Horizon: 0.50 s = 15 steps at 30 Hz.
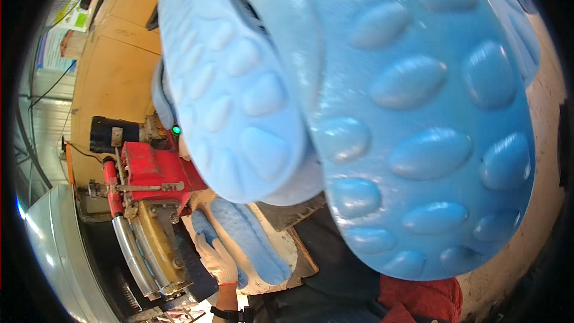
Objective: Apply adhesive to the edges of blue shoe soles using a roller machine and organize them on a work surface.
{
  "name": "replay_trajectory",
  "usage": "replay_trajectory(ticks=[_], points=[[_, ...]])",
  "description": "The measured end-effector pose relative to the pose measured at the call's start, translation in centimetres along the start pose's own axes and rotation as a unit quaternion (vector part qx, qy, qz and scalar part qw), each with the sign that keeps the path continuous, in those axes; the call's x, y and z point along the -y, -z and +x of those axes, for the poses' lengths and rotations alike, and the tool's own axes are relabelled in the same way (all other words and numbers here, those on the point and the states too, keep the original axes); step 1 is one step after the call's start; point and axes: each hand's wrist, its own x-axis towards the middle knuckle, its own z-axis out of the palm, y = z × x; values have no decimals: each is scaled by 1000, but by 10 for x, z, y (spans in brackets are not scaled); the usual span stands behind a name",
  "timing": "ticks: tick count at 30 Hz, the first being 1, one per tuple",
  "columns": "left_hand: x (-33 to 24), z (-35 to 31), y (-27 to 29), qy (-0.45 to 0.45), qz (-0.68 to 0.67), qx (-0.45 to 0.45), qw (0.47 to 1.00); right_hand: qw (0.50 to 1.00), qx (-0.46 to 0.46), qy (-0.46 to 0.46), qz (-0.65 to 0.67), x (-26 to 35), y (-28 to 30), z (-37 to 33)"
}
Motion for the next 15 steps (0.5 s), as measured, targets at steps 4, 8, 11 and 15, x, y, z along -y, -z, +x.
replay_trajectory(ticks=[4,8,11,15], points=[[-1,1,-1,9,-16,-4,1000,1000,-13,-12,-7,2,2,3],[0,1,-3,4,-28,-11,1000,999,-24,-22,3,-6,-5,17],[1,1,-4,8,-26,-11,1000,999,-35,-29,25,-11,-5,25],[3,1,-6,-7,-7,-6,1000,992,-69,-29,97,-12,8,30]])
